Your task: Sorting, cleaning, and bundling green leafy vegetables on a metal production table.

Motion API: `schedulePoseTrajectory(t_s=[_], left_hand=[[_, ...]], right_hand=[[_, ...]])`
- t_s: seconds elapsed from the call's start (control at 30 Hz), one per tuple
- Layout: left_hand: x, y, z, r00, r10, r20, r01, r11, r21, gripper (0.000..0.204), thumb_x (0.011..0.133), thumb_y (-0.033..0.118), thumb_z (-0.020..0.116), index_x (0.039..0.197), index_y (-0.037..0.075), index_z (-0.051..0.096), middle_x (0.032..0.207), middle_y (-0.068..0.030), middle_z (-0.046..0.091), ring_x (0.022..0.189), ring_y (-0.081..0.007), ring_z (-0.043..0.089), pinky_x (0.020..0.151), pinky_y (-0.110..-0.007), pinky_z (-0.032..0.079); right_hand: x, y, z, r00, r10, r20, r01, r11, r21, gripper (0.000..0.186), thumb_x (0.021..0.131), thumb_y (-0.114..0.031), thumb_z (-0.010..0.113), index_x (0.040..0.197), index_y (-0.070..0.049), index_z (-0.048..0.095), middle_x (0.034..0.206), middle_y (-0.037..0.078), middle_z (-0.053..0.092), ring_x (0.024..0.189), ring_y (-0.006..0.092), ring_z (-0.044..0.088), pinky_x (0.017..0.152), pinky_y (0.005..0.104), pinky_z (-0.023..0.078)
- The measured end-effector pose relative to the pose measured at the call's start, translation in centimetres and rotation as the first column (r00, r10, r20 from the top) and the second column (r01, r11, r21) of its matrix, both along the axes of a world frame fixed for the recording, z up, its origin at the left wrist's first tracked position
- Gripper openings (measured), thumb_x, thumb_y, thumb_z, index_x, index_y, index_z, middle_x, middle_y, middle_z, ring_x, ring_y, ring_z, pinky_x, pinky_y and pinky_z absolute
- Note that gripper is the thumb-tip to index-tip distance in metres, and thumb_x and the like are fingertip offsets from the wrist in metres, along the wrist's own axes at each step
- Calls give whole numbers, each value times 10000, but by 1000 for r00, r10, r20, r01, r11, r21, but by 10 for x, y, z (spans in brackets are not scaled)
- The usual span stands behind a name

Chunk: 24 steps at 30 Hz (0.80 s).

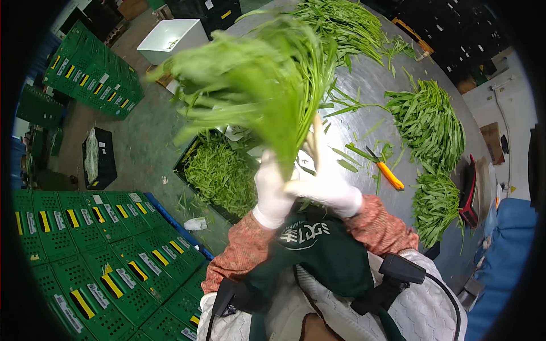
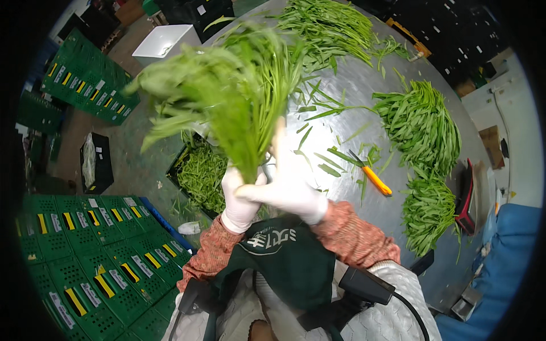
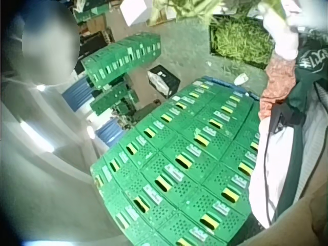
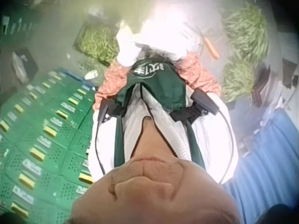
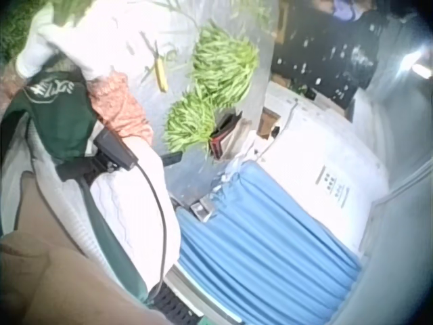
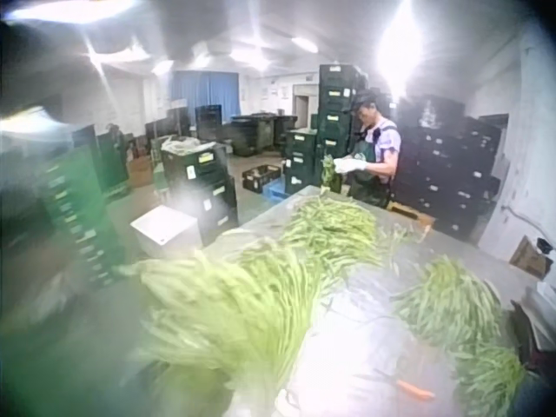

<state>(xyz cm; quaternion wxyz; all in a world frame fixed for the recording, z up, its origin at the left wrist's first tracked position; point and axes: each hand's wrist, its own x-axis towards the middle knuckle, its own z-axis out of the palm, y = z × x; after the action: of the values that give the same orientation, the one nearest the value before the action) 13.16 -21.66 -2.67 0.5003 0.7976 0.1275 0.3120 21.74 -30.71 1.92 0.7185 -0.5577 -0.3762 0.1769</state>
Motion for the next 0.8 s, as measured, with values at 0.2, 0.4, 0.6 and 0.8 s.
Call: schedulePoseTrajectory(t_s=[0.2, 0.4, 0.6, 0.8], left_hand=[[14, -8, 51, 826, 470, -310, -32, 589, 807, 380, 767, 74, 560, 1115, -69, 502, 849, -110, 508, 753, -260, 546, 599, -327, 503], [3, -21, 57, 840, 488, -235, 61, 346, 936, 407, 763, 72, 537, 1142, -71, 502, 820, -73, 494, 705, -167, 531, 517, -236, 464], [-10, -20, 71, 884, 176, -433, 207, 684, 700, 598, 735, 162, 658, 1238, -89, 457, 940, -154, 568, 751, -230, 604, 609, -287, 510], [-24, 8, 78, 932, -188, -309, 230, 967, 106, 511, 736, 124, 756, 1196, 3, 569, 930, -144, 654, 751, -181, 651, 613, -267, 509]], right_hand=[[9, 27, -12, 564, 228, -794, -110, 973, 202, 332, 918, -84, 534, 1231, 25, 516, 1165, 127, 603, 1061, 231, 587, 934, 350, 475], [16, 18, -30, 205, 358, -911, -123, 933, 338, 327, 888, -73, 530, 1194, 42, 537, 1095, 162, 626, 1006, 249, 611, 914, 375, 491], [35, 2, -45, 297, 286, -911, -261, 942, 211, 314, 850, -66, 555, 1145, 42, 562, 963, 133, 642, 885, 211, 623, 806, 333, 516], [48, -17, -41, 274, 305, -912, -241, 940, 242, 532, 831, -65, 548, 1336, -7, 390, 969, 76, 561, 880, 191, 570, 803, 365, 503]])
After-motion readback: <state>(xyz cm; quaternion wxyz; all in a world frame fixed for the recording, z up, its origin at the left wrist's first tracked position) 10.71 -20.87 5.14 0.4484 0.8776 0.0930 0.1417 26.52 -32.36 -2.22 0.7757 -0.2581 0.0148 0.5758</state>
